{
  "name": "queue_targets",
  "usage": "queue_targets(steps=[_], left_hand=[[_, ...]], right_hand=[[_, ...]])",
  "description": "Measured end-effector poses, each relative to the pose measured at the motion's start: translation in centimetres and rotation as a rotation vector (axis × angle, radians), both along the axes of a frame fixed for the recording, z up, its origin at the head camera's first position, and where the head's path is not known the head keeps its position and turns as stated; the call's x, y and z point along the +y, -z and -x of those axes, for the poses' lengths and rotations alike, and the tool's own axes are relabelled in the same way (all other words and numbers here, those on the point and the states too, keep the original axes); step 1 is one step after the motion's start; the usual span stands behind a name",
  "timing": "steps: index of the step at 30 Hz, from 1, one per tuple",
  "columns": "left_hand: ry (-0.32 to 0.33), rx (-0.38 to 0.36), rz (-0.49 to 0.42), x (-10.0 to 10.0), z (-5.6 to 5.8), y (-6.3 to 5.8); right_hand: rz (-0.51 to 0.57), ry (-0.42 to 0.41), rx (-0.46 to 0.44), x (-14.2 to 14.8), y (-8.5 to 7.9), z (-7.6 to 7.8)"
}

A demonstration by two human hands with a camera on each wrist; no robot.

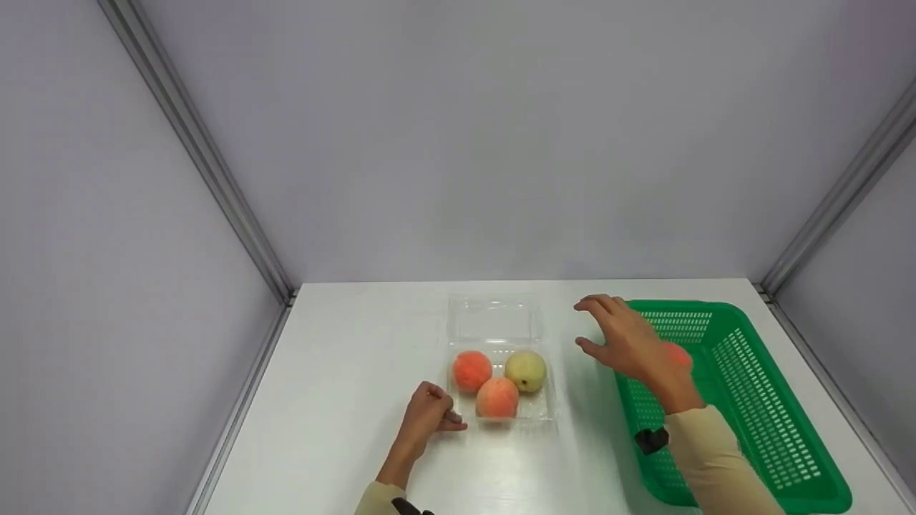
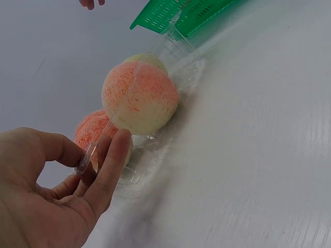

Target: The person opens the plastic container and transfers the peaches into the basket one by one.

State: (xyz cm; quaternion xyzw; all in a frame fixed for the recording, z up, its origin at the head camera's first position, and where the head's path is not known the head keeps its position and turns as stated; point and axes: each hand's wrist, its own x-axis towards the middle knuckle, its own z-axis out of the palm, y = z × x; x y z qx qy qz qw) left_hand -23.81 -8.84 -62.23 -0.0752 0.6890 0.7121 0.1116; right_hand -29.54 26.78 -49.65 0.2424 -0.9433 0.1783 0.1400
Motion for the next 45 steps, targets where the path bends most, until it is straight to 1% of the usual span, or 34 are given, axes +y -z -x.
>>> queue_targets(steps=[6,14,26,33,42,45], left_hand=[[-0.002,0.001,-0.002,0.0,0.0,0.0],[-0.006,0.015,-0.001,0.0,-0.1,0.1],[-0.014,0.013,0.02,0.0,-0.3,0.1],[-0.008,0.022,0.014,0.0,-0.3,0.2],[-0.011,0.019,-0.014,0.3,-0.1,-0.1],[-0.012,0.015,-0.013,0.4,-0.1,0.0]], right_hand=[[0.003,0.009,0.01,-0.8,0.0,0.1],[0.0,0.008,-0.018,-1.5,0.3,0.5],[0.001,-0.02,-0.014,-2.6,1.4,0.1],[0.008,-0.027,-0.014,-3.0,1.8,-0.1],[0.019,-0.052,0.004,-3.6,2.4,-0.2],[0.019,-0.059,0.012,-3.8,2.7,-0.3]])
